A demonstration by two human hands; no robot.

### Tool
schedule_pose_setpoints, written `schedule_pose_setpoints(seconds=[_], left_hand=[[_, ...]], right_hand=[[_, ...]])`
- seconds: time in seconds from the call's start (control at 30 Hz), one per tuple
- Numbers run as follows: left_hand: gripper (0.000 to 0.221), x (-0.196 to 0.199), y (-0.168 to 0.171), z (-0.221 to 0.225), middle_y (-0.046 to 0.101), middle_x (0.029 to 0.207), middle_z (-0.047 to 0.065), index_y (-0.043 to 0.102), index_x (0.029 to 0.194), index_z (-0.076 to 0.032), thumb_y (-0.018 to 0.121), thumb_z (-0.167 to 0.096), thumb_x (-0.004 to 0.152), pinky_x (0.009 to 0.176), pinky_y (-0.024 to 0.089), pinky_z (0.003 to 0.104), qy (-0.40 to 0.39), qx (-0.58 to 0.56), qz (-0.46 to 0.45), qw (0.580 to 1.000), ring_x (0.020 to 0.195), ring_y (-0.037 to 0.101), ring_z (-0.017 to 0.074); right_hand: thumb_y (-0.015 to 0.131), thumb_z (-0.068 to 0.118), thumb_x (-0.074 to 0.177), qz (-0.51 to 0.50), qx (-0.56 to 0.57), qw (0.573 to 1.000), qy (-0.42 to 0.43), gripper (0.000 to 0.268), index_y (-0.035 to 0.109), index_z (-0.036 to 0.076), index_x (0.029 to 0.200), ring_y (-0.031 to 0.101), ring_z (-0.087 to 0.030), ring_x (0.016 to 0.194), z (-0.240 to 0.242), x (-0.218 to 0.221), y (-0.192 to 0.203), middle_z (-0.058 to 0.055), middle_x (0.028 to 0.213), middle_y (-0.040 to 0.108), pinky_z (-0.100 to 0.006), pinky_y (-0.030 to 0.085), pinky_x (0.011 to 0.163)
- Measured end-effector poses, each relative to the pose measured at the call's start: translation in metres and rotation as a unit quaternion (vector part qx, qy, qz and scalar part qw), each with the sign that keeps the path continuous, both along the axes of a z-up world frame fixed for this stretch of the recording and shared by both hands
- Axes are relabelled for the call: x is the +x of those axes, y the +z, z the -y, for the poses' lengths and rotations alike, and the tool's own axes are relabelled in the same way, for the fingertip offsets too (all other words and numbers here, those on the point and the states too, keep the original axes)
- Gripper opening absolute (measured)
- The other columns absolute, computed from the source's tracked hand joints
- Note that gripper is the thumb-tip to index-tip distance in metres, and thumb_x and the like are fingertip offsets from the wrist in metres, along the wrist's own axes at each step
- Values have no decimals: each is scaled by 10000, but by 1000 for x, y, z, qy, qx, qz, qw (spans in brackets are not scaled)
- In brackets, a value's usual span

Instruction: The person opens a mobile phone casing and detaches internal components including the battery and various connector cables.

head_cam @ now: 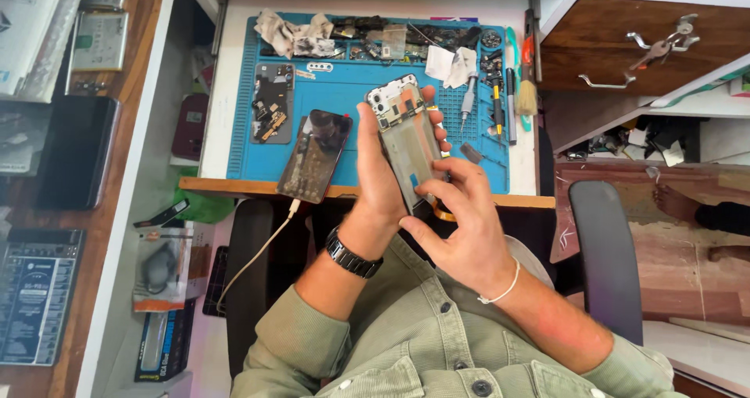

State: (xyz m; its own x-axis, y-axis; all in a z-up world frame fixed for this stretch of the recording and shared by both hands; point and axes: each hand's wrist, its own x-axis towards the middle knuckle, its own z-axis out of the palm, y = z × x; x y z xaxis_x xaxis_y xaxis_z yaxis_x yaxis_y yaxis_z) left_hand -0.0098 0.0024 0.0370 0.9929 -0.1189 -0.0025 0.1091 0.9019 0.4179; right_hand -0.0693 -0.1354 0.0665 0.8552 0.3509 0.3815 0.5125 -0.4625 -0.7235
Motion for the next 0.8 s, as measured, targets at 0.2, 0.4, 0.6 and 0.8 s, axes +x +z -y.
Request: schedule_pose_setpoints(seconds=[0.2,0.4,0.6,0.8], left_hand=[[822,0,-1,3,572,1130,63,491,1490,-36,318,-707,1049,916,532,371,11,46,10,999,981,563,183],[880,-3,-7,1,556,1169,69,446,1504,-55,393,-743,956,916,562,400,22,152,16,988,1013,605,205],[731,0,-12,-1,612,1310,154,410,1480,-12,555,-559,1017,917,587,403,59,241,42,968,1089,660,253],[626,0,-5,-1,598,1341,190,340,1451,-5,649,-331,1015,921,601,426,96,280,80,952,1126,674,269]], right_hand=[[859,111,792,28,0,1000,12,416,673,9,1150,612,-297,1143,5,3,-2,-170,1294,498,-351,573,924],[827,80,784,-3,24,1000,20,369,681,-3,1113,615,-275,1152,18,11,-9,-151,1289,513,-377,560,967],[750,67,939,-201,257,939,104,367,585,-6,1259,596,-238,1270,38,26,-33,-97,1343,483,-380,530,1117],[771,84,922,-210,337,910,118,660,389,14,1456,535,-256,1392,41,27,-40,-107,1479,460,-398,493,1149]])
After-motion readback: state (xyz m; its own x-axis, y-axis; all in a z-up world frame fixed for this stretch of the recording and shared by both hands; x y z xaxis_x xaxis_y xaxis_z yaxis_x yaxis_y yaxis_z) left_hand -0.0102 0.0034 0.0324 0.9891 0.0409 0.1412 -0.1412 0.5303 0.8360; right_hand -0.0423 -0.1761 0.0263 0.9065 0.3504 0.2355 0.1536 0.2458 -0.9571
